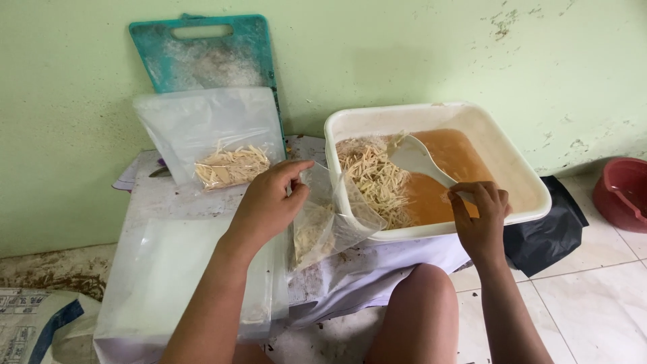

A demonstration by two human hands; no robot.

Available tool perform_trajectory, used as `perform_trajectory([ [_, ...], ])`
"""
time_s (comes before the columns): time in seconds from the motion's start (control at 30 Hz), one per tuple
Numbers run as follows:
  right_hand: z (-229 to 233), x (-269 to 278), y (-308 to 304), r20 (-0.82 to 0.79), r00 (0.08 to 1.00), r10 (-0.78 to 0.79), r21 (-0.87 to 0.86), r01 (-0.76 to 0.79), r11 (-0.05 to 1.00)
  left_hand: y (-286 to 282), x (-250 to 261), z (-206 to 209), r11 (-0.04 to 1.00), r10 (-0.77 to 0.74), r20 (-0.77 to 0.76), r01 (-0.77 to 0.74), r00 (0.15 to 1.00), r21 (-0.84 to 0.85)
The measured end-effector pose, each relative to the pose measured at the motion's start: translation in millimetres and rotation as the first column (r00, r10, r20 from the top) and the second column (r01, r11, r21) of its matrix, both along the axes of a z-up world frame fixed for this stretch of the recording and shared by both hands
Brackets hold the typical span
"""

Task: Scooping shredded fruit from a container of liquid and placing it into a plastic bag.

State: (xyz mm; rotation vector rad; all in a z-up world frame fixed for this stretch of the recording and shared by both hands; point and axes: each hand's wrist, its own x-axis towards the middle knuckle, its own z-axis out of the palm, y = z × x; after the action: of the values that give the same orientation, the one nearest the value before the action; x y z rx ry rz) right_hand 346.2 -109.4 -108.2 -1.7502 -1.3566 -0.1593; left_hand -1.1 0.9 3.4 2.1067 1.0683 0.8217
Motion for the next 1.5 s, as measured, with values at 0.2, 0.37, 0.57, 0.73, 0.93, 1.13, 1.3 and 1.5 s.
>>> perform_trajectory([
  [0.2, -7.1, -11.0, 2.9, -0.070, 0.997, -0.024, 0.031, 0.026, 0.999, -0.1, -0.2, -0.5, 1.000, -0.006, -0.002, 0.006, 1.000, -0.015],
  [0.37, 2.4, -25.7, 4.3, -0.055, 0.998, -0.013, 0.013, 0.014, 1.000, 0.1, -1.7, -0.3, 1.000, -0.018, 0.006, 0.018, 1.000, -0.019],
  [0.57, 0.7, -30.3, 8.2, -0.052, 0.999, -0.002, -0.030, 0.000, 1.000, 0.5, -1.9, 2.3, 0.999, -0.032, 0.002, 0.032, 0.999, -0.019],
  [0.73, 2.8, -31.1, 10.8, -0.084, 0.996, -0.005, -0.026, 0.003, 1.000, 2.2, 0.3, 2.3, 1.000, -0.024, 0.013, 0.024, 1.000, -0.010],
  [0.93, 9.6, -30.3, 9.1, -0.097, 0.995, -0.001, -0.026, -0.001, 1.000, 1.8, -0.3, 3.5, 0.999, -0.032, -0.012, 0.032, 0.999, -0.042],
  [1.13, 15.7, -32.5, 4.8, -0.127, 0.992, -0.021, -0.022, 0.018, 1.000, -0.4, 0.4, 2.6, 0.999, -0.034, -0.016, 0.034, 0.999, -0.039],
  [1.3, 13.5, -25.9, 3.6, -0.168, 0.985, -0.034, 0.053, 0.043, 0.998, 1.6, 2.4, -2.0, 0.999, -0.050, 0.016, 0.050, 0.999, -0.010],
  [1.5, 21.9, -23.8, -5.9, -0.216, 0.976, -0.004, 0.064, 0.019, 0.998, 3.4, 4.1, -3.6, 0.998, -0.056, -0.001, 0.055, 0.998, -0.013],
])
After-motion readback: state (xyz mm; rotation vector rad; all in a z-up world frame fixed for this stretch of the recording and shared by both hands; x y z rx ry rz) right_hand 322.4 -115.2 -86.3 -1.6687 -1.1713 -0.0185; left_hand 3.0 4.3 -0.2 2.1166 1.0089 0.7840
